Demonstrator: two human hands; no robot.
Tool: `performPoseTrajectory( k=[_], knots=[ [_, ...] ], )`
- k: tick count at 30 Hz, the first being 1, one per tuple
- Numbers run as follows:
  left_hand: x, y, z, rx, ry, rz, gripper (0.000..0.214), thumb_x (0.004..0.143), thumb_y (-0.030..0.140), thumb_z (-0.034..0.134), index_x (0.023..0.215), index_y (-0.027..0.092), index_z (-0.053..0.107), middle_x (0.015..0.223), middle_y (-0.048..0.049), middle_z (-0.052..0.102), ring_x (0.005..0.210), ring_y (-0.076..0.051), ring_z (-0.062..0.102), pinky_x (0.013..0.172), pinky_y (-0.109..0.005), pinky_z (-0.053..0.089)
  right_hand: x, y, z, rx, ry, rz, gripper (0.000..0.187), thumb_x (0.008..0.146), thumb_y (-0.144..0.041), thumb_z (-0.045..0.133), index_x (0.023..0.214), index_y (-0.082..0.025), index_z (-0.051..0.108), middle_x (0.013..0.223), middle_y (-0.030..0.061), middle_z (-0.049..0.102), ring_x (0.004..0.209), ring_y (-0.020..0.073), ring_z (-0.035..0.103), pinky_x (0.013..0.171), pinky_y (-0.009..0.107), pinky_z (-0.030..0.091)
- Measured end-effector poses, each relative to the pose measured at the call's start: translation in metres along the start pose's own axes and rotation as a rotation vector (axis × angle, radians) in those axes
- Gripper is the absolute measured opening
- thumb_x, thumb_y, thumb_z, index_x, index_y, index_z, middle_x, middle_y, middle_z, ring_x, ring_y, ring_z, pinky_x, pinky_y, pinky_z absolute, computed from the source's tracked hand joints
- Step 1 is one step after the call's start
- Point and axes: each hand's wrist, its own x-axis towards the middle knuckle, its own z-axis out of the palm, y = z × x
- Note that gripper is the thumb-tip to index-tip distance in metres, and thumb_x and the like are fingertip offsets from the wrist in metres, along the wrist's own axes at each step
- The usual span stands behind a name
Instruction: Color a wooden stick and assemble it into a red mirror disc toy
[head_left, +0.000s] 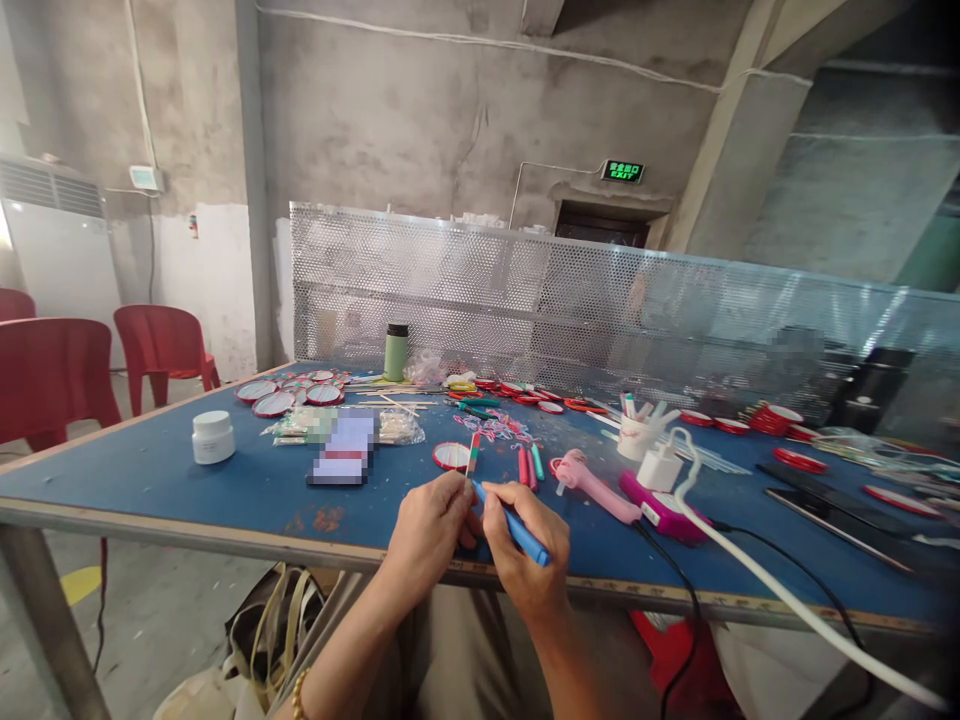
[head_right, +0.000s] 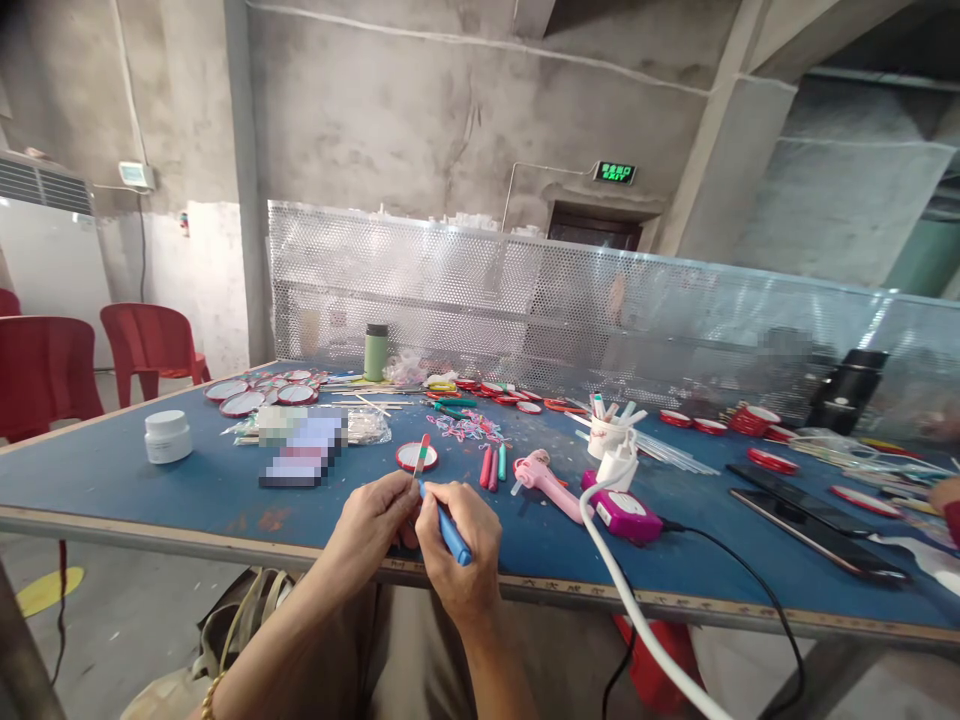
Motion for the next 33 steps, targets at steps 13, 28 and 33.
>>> performPoseTrajectory(
  k=[13,28,33],
  knots=[
    [0.0003,0.0000,0.0001,-0.021,0.000,-0.019,0.033,0.094,0.040,0.042,0.067,0.022,0.049,0.058,0.0028,0.064,0.055,-0.014,0.060,0.058,-0.022,0.040,0.0016,0.0000,0.0002,-0.008,-0.004,0.010,0.017,0.095,-0.017,0.053,0.084,-0.020,0.066,0.069,0.0013,0.070,0.061,0.0152,0.066,0.062,0.026,0.051],
    [0.0007,0.0022,0.0000,-0.055,-0.012,-0.034,0.032,0.094,0.041,0.042,0.071,0.022,0.054,0.057,0.0024,0.065,0.053,-0.014,0.060,0.057,-0.022,0.042,0.0015,-0.0017,-0.0005,-0.009,0.041,0.023,0.016,0.094,-0.017,0.054,0.084,-0.021,0.067,0.066,-0.0002,0.069,0.057,0.0140,0.066,0.060,0.025,0.052],
    [0.0009,0.0010,0.0000,-0.027,-0.004,-0.020,0.034,0.094,0.041,0.042,0.067,0.022,0.051,0.057,0.0023,0.064,0.054,-0.014,0.060,0.057,-0.022,0.041,0.0001,0.0004,0.0006,0.000,0.012,0.031,0.016,0.094,-0.018,0.054,0.084,-0.020,0.067,0.069,0.0009,0.070,0.060,0.0145,0.066,0.060,0.025,0.051]
  ],
)
